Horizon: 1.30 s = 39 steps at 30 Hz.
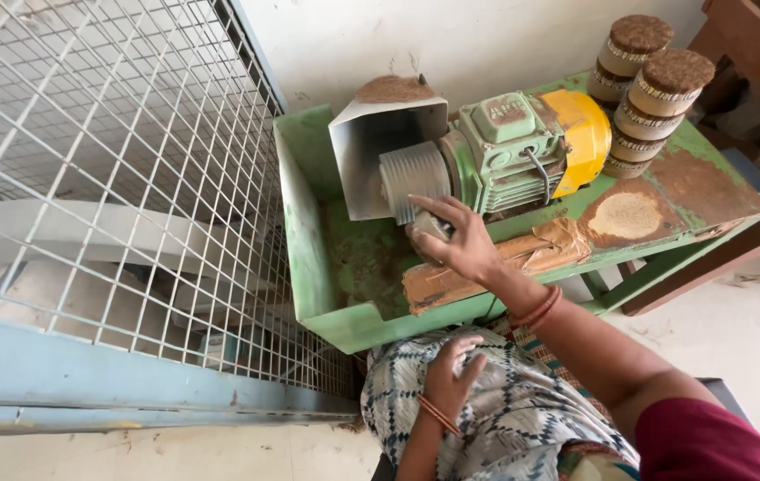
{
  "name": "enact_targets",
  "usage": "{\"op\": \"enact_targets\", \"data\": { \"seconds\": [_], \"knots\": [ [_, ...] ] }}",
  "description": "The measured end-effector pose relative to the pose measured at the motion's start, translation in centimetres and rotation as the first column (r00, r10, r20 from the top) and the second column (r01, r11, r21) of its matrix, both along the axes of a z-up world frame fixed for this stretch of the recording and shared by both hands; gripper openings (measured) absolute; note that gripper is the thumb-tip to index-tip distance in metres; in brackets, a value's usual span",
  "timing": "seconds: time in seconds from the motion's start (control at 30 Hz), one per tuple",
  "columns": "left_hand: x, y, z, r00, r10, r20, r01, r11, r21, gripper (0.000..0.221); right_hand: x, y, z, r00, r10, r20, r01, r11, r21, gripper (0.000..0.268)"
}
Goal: Buffing and smoothing the edges of circular industrial components using a bench-top buffing wheel machine.
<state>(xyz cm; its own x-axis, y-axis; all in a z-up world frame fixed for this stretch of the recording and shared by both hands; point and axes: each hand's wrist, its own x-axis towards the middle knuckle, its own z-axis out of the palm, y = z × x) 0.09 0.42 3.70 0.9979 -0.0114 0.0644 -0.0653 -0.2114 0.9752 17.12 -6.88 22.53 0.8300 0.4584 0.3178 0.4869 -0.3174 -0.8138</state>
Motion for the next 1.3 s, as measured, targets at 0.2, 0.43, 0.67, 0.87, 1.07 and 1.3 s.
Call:
{"op": "enact_targets", "data": {
  "seconds": [0.2,0.43,0.67,0.87,1.07,1.3],
  "knots": [
    [1.2,-0.3,4.2,0.974,-0.02,-0.227,-0.22,0.166,-0.961,0.058,-6.6,-2.3,-6.1,0.562,0.708,-0.428,0.061,0.481,0.875,0.062],
    [0.8,-2.7,2.3,0.995,-0.08,-0.052,-0.069,-0.232,-0.97,0.058,-7.8,-7.4,-8.6,0.789,0.476,-0.388,-0.102,0.724,0.682,0.056],
    [0.6,-3.9,7.1,0.972,-0.225,-0.07,-0.049,0.097,-0.994,0.075,-8.7,-12.4,-2.6,0.845,0.326,0.424,-0.209,0.931,-0.3,0.083],
    [0.4,-1.2,7.7,0.976,-0.209,0.054,0.125,0.344,-0.931,0.077,0.2,-20.6,-1.3,0.806,-0.287,0.518,0.425,0.89,-0.167,0.078],
    [-0.9,3.3,1.5,0.974,-0.198,-0.112,-0.014,0.436,-0.9,0.072,7.4,-25.6,-7.5,0.81,-0.38,0.447,0.579,0.638,-0.507,0.07],
    [-1.1,4.0,1.3,0.979,-0.071,-0.193,-0.159,0.333,-0.929,0.063,6.4,-25.3,-6.0,0.798,-0.516,0.313,0.594,0.581,-0.557,0.074]
  ]
}}
